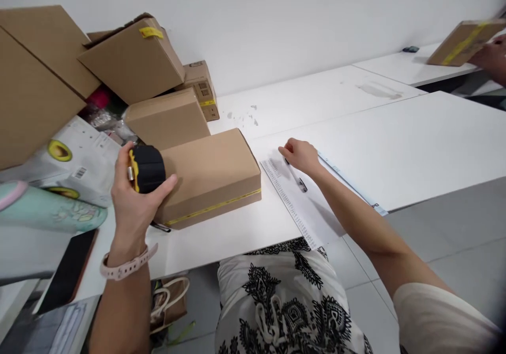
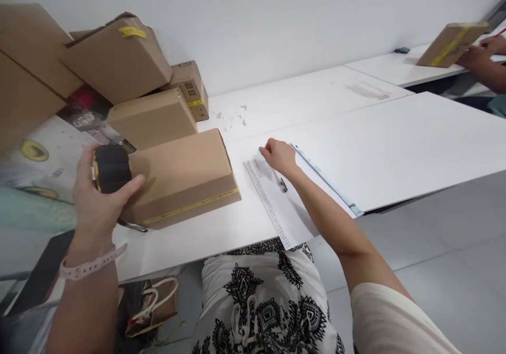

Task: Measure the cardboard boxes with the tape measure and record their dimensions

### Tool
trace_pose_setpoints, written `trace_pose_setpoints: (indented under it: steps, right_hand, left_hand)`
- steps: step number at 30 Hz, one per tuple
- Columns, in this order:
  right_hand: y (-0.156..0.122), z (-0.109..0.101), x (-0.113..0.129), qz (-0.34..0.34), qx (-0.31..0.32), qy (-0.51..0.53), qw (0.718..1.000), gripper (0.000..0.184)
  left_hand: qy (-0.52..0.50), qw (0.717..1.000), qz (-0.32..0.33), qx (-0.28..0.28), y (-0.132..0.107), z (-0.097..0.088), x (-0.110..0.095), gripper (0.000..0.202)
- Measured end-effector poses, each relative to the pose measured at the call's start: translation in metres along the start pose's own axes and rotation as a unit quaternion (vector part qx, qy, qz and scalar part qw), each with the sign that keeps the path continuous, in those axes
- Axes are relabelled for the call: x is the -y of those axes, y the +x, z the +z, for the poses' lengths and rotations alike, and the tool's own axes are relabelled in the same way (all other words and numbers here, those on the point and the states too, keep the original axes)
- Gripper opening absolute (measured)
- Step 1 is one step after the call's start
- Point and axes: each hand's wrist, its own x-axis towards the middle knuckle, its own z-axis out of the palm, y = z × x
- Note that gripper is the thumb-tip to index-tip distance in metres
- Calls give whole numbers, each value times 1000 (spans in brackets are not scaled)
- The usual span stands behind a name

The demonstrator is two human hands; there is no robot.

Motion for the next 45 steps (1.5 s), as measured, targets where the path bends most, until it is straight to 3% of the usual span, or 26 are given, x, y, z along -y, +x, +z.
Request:
trace_pose_setpoints:
  steps: [4, 6, 9, 12, 14, 16, 17, 19, 22, 24, 26, 31, 34, 37, 41, 45]
  right_hand:
    - [-10, 5, -32, 19, 64, -114, 991, 36]
    - [-15, 10, -36, -4, 102, -134, 986, 36]
    - [-18, 15, -39, -48, 128, -113, 984, 37]
    - [-16, 13, -47, -54, 134, 60, 988, 38]
    - [-14, 10, -53, -28, 143, 269, 952, 32]
    - [-12, 7, -58, -13, 144, 450, 881, 31]
    - [-12, 5, -59, -15, 139, 507, 850, 33]
    - [-12, 5, -59, -28, 125, 562, 817, 42]
    - [-13, 11, -57, -28, 95, 560, 822, 46]
    - [-15, 18, -54, -12, 71, 539, 839, 45]
    - [-17, 24, -51, 6, 72, 529, 845, 52]
    - [-22, 37, -44, 25, 186, 542, 819, 56]
    - [-26, 41, -43, 27, 157, 511, 845, 40]
    - [-29, 42, -42, 19, 115, 487, 866, 40]
    - [-32, 40, -43, -16, 133, 477, 869, 36]
    - [-33, 40, -44, 0, 131, 452, 882, 32]
  left_hand:
    - [96, 989, 49, 101, 13, 18, 0, 89]
    - [129, 983, 55, 115, 19, 27, 2, 82]
    - [174, 977, 59, 106, 28, 33, -2, 87]
    - [207, 968, 140, 31, 20, 37, -20, 100]
    - [194, 951, 238, -22, -1, 48, -38, 85]
    - [94, 930, 353, -28, -34, 71, -56, 60]
    - [29, 904, 427, 4, -53, 87, -64, 56]
    - [-32, 868, 472, 152, -89, 124, -74, 43]
    - [28, 843, 439, 309, -125, 178, -76, 41]
    - [96, 841, 394, 358, -134, 203, -73, 57]
    - [144, 837, 363, 383, -136, 217, -69, 70]
    - [160, 833, 350, 398, -136, 220, -67, 72]
    - [161, 836, 351, 390, -137, 218, -68, 71]
    - [157, 841, 356, 377, -137, 218, -68, 69]
    - [150, 844, 357, 370, -136, 219, -68, 68]
    - [148, 848, 359, 359, -138, 219, -67, 68]
